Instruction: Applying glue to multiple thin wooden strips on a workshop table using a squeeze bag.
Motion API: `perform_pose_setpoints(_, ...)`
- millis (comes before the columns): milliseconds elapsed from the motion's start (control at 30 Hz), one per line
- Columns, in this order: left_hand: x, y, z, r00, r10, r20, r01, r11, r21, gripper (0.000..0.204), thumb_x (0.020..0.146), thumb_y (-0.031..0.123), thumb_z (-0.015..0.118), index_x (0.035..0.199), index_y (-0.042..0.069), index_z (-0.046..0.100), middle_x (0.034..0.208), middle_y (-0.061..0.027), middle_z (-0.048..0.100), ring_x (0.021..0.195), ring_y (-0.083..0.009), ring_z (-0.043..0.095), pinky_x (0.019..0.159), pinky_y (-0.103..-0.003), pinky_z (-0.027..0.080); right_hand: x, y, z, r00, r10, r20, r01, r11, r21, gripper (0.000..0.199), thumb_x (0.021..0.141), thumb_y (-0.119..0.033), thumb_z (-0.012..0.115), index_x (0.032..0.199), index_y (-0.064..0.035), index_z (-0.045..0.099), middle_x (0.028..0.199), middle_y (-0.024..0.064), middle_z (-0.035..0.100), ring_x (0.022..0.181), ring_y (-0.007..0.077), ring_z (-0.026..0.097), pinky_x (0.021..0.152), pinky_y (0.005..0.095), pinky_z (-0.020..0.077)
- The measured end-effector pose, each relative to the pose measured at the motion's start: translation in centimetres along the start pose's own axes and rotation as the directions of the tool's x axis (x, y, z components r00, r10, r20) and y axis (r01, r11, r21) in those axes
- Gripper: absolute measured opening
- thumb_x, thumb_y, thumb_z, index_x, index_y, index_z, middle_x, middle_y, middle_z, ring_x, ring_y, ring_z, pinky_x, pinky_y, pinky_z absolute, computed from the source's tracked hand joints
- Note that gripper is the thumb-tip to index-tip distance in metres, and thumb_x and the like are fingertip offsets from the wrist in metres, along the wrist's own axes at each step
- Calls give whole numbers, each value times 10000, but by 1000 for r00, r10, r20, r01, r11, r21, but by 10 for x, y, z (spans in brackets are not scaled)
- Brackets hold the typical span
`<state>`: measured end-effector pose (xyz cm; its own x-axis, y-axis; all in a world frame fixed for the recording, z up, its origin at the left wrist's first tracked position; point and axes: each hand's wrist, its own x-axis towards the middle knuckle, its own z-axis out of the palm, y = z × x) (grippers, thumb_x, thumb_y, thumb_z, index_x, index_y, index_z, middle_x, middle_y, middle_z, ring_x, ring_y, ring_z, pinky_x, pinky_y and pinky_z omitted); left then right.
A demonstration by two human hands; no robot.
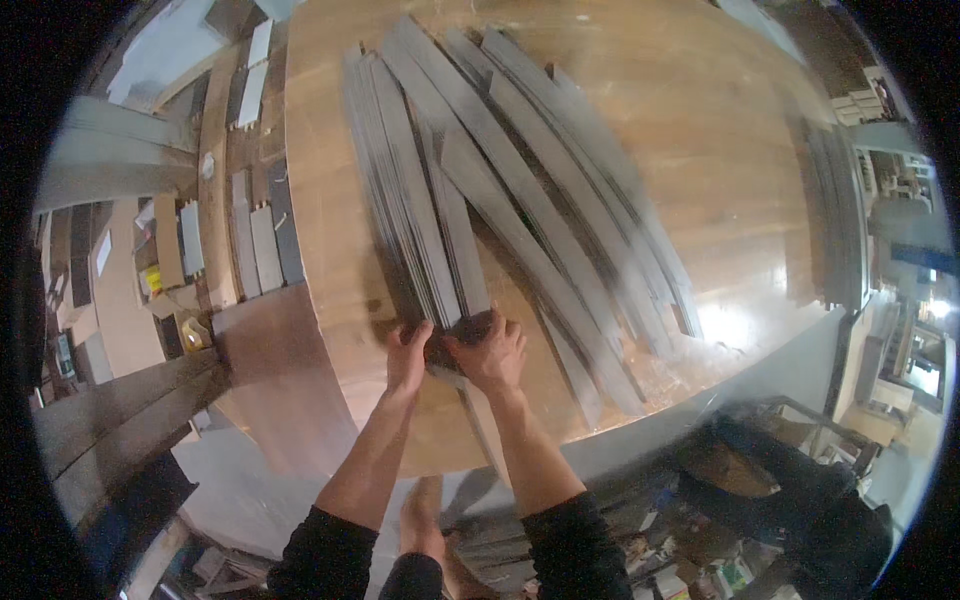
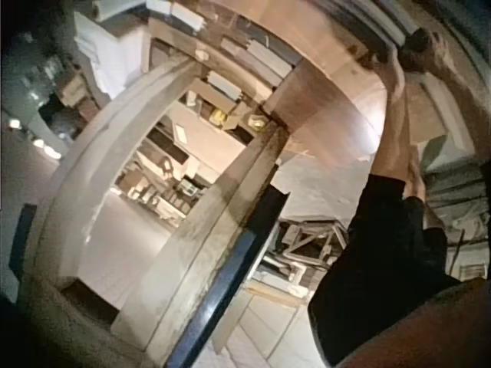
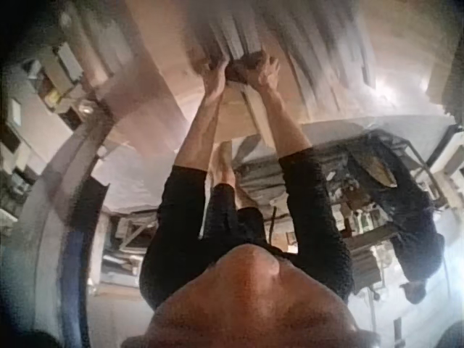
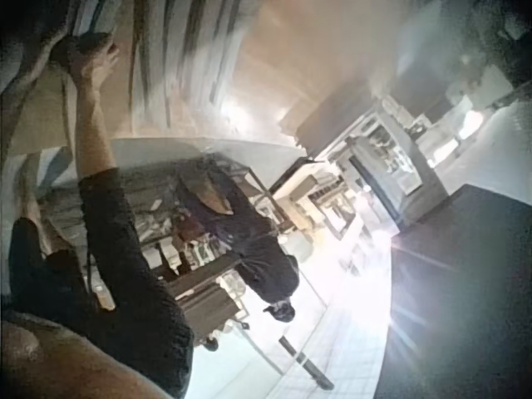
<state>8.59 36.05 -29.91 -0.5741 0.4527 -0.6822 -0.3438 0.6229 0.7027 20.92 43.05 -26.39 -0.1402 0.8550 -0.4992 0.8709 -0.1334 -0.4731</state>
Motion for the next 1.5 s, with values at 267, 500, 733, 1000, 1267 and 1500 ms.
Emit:
perform_pose_setpoints(267, -6, -16, 12, 984, -63, -166, 93, 980, 175, 921, 727, 422, 827, 1387, -56, 400, 1332, -312, 474, 1256, -452, 468, 1088, -489, 381, -18, 10, 8, 995, -85, 53, 78, 989, 122, 969, 687, -476, 851, 1429, -25, 420, 1309, 244, 511, 1245, 428, 451, 1070, 491, 393)
perform_pose_setpoints(500, -31, -7, 15, 965, 22, -261, 64, 947, 314, 936, 706, 379, 823, 1432, 12, 359, 1389, -303, 349, 1280, -462, 410, 1075, -525, 384, -28, 8, 12, 972, -57, 229, 19, 986, 165, 780, 761, -403, 789, 1349, 8, 481, 1376, 282, 467, 1267, 428, 450, 1047, 487, 423)
perform_pose_setpoints(733, -28, 11, 21, 955, -164, -246, 230, 935, 271, 1020, 702, 454, 838, 1416, -82, 346, 1368, -323, 405, 1276, -450, 449, 1095, -502, 382, -31, 17, 34, 953, -204, -225, 188, 978, -91, 765, 760, -438, 795, 1337, -31, 501, 1292, 245, 564, 1255, 416, 466, 1068, 486, 388)
perform_pose_setpoints(1000, -2, -47, 5, 998, -22, -57, 29, 992, 123, 1000, 724, 538, 821, 1341, -147, 435, 1285, -311, 576, 1185, -399, 591, 991, -457, 478, -1, 18, 5, 963, 21, 270, -84, 971, 225, 879, 704, -456, 858, 1364, 8, 507, 1246, 246, 637, 1147, 327, 642, 908, 406, 531)
perform_pose_setpoints(1267, -51, -25, -9, 994, -3, 108, -8, 995, 103, 769, 786, 502, 770, 1212, -110, 581, 1145, -269, 661, 1082, -376, 651, 910, -454, 515, -38, 20, -14, 937, 18, 348, -85, 980, 178, 724, 746, -412, 822, 1262, 35, 578, 1139, 286, 680, 1099, 379, 670, 889, 428, 531)
perform_pose_setpoints(1500, -129, -34, -2, 992, 113, 55, -122, 967, 222, 669, 887, 481, 665, 1235, -82, 571, 1092, -269, 656, 1077, -401, 625, 944, -459, 478, -89, 52, -35, 899, -189, 395, -158, 700, 696, 582, 871, -186, 721, 1363, 23, 489, 1111, 173, 685, 1010, 237, 663, 828, 377, 545)
